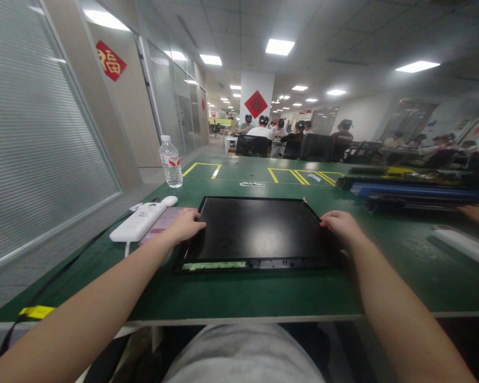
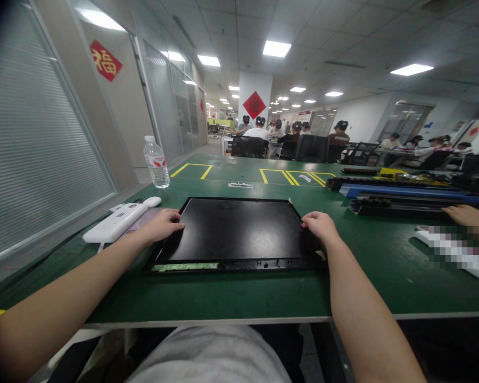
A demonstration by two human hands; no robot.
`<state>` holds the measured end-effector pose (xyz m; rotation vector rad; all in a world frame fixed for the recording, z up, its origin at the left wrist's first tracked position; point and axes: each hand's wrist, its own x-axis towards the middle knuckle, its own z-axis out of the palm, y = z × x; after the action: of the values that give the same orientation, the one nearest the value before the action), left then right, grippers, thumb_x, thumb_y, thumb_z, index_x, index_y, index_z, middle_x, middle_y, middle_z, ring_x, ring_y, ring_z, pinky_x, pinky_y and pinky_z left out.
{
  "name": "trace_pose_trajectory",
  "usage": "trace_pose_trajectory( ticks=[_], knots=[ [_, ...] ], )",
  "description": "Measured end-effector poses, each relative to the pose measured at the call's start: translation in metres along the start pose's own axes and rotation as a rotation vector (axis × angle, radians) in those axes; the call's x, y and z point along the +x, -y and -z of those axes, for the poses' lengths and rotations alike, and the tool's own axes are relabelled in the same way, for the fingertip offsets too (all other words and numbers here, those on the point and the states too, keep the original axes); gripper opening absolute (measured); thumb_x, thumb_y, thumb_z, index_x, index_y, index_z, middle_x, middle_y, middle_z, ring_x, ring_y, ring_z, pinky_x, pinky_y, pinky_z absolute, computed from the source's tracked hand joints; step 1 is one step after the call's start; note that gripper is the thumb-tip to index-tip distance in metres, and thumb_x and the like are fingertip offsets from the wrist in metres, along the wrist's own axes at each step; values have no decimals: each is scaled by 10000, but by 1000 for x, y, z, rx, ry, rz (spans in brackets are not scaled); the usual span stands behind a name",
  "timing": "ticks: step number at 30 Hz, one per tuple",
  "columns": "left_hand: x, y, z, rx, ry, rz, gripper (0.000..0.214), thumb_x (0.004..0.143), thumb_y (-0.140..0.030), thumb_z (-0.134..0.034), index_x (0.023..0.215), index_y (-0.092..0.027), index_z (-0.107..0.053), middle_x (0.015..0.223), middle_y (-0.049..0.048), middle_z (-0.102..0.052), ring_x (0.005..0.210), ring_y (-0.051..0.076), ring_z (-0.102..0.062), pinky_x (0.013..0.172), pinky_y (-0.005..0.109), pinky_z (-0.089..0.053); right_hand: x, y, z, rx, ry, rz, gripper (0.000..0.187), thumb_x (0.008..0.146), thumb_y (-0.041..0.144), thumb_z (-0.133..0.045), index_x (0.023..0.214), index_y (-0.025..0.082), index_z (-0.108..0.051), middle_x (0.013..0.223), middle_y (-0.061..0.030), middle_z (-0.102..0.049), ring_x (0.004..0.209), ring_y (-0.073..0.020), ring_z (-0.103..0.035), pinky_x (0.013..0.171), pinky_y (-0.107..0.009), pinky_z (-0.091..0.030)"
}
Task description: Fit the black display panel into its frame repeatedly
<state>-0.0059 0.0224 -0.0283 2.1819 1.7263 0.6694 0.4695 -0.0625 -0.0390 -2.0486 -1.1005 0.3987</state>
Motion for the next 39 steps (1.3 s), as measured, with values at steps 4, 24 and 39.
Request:
trace_pose_trajectory(
  ticks=[4,24,39],
  knots=[
    [0,0,-1,-18,-9,17,191,672,-332,-670,809,-215,-732,1259,129,-693,1294,330,-571,1126,372,-418,0,1,0,17,3,-2,112,720,242,-648,766,194,-738,765,-70,-759,679,-184,-629,605,-273,-458],
    [-2,-2,3,12,19,-3,169,684,-346,-665,787,-233,-737,1267,118,-689,1307,347,-562,1148,376,-410,3,-4,-2,24,8,22,189,707,268,-649,832,177,-759,763,-103,-766,677,-199,-640,586,-279,-483],
    [-4,-5,5,78,50,-51,178,688,-365,-646,764,-226,-729,1213,121,-685,1293,343,-568,1148,355,-413,1,-2,-1,49,3,-5,115,710,239,-665,774,181,-741,791,-103,-770,693,-202,-645,627,-293,-486]
  ],
)
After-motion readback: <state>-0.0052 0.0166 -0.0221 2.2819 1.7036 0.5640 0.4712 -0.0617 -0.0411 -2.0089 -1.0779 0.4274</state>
